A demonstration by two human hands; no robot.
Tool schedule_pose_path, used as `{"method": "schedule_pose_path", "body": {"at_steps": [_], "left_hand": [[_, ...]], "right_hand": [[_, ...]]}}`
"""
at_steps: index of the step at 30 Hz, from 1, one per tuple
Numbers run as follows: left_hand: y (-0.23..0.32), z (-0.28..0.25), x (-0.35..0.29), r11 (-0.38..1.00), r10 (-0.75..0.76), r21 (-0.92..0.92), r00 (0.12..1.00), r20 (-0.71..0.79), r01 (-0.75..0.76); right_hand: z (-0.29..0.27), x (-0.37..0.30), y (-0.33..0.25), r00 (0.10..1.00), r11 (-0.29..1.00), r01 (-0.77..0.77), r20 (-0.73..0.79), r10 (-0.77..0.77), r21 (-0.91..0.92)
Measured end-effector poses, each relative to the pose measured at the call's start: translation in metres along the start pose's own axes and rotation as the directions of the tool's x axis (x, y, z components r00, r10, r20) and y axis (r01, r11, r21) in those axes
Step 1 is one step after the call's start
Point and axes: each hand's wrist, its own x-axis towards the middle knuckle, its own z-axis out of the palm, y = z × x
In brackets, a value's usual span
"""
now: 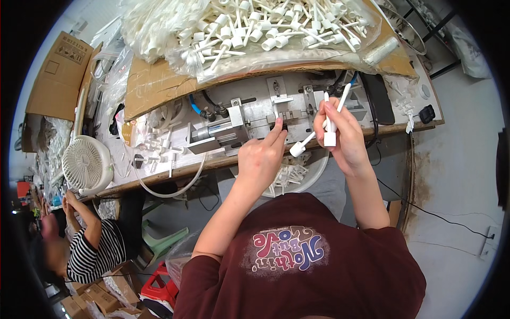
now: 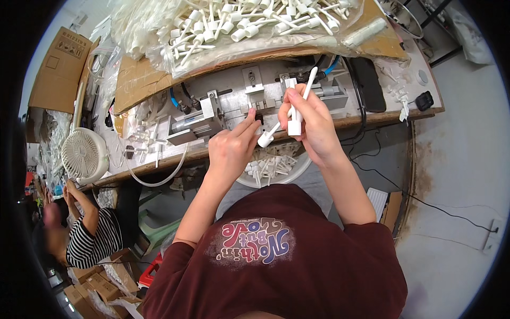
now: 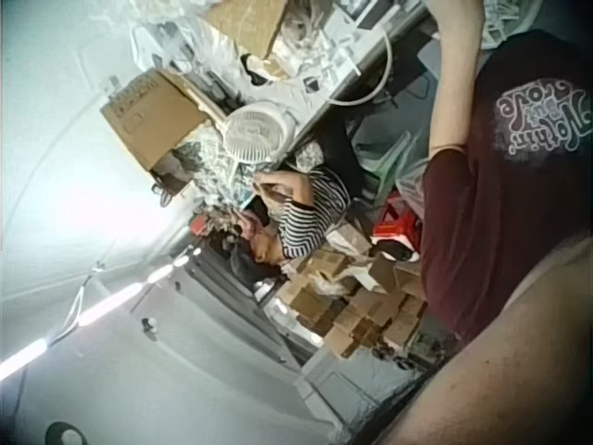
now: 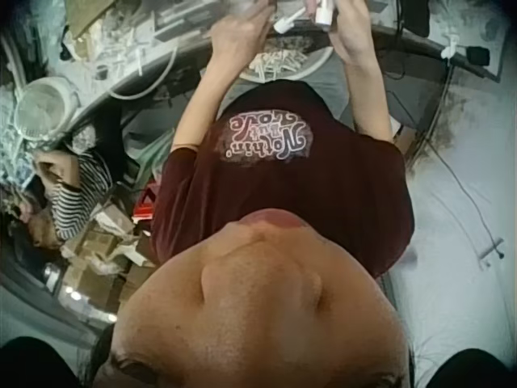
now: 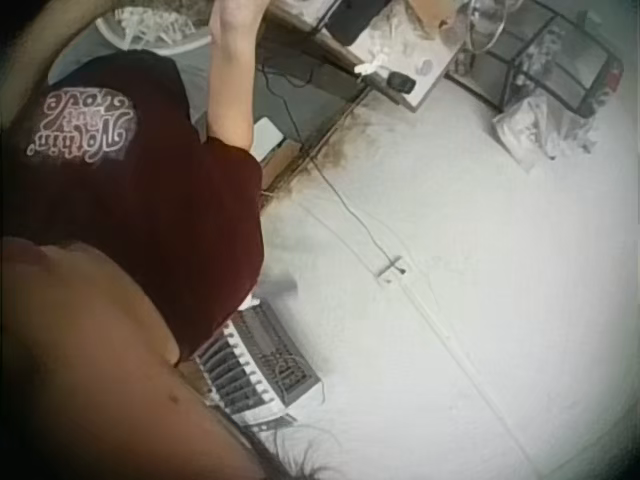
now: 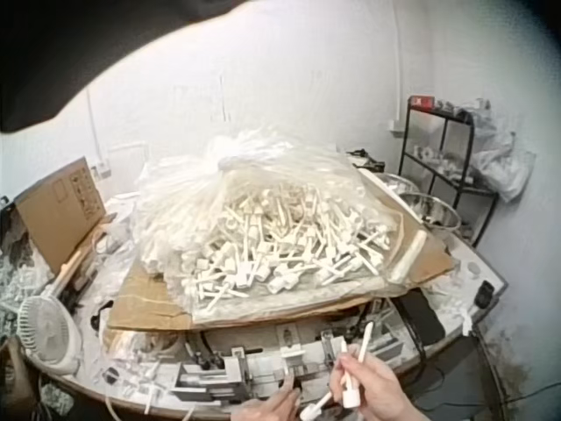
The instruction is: Manually assembling and pressing small white plastic components using a workbench machine.
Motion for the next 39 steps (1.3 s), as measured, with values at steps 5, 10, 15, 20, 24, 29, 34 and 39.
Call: {"method": "schedule_pose_path", "body": {"at_steps": [5, 10, 15, 20, 24, 29, 34, 39], "left_hand": [[0.018, -0.02, 0.004, 0.78, -0.007, -0.602, 0.959, -0.284, -0.172], [0.023, -0.041, -0.017, 0.749, -0.023, -0.648, 0.972, -0.232, -0.137], [0.012, -0.019, -0.016, 0.877, -0.097, -0.479, 0.961, -0.259, -0.041], [0.002, 0.01, -0.011, 0.996, 0.066, -0.038, 0.96, -0.274, -0.079], [0.003, 0.014, -0.003, 0.994, 0.086, 0.089, 0.962, -0.26, -0.065], [0.002, 0.006, 0.004, 0.993, 0.115, 0.055, 0.968, -0.223, -0.106], [0.001, 0.006, 0.006, 0.995, 0.101, 0.039, 0.97, -0.223, -0.095], [0.001, 0.005, 0.006, 0.995, 0.1, 0.042, 0.969, -0.226, -0.093]], "right_hand": [[0.001, 0.004, 0.003, 0.999, 0.996, -0.023, 0.028, 0.02, 0.087], [0.014, 0.004, -0.001, 0.979, 0.997, 0.057, -0.195, -0.065, -0.044], [0.002, 0.005, 0.001, 0.972, 0.988, 0.119, -0.193, -0.136, -0.098], [0.008, -0.003, 0.009, 0.982, 0.987, 0.09, -0.15, -0.11, -0.132], [0.006, -0.005, 0.012, 0.987, 0.987, 0.078, -0.13, -0.097, -0.143], [0.008, -0.005, 0.012, 0.991, 0.986, 0.066, -0.108, -0.082, -0.15], [0.006, -0.003, 0.019, 0.994, 0.988, 0.039, -0.091, -0.053, -0.149], [0.011, -0.005, 0.016, 0.991, 0.988, 0.022, -0.124, -0.041, -0.154]]}}
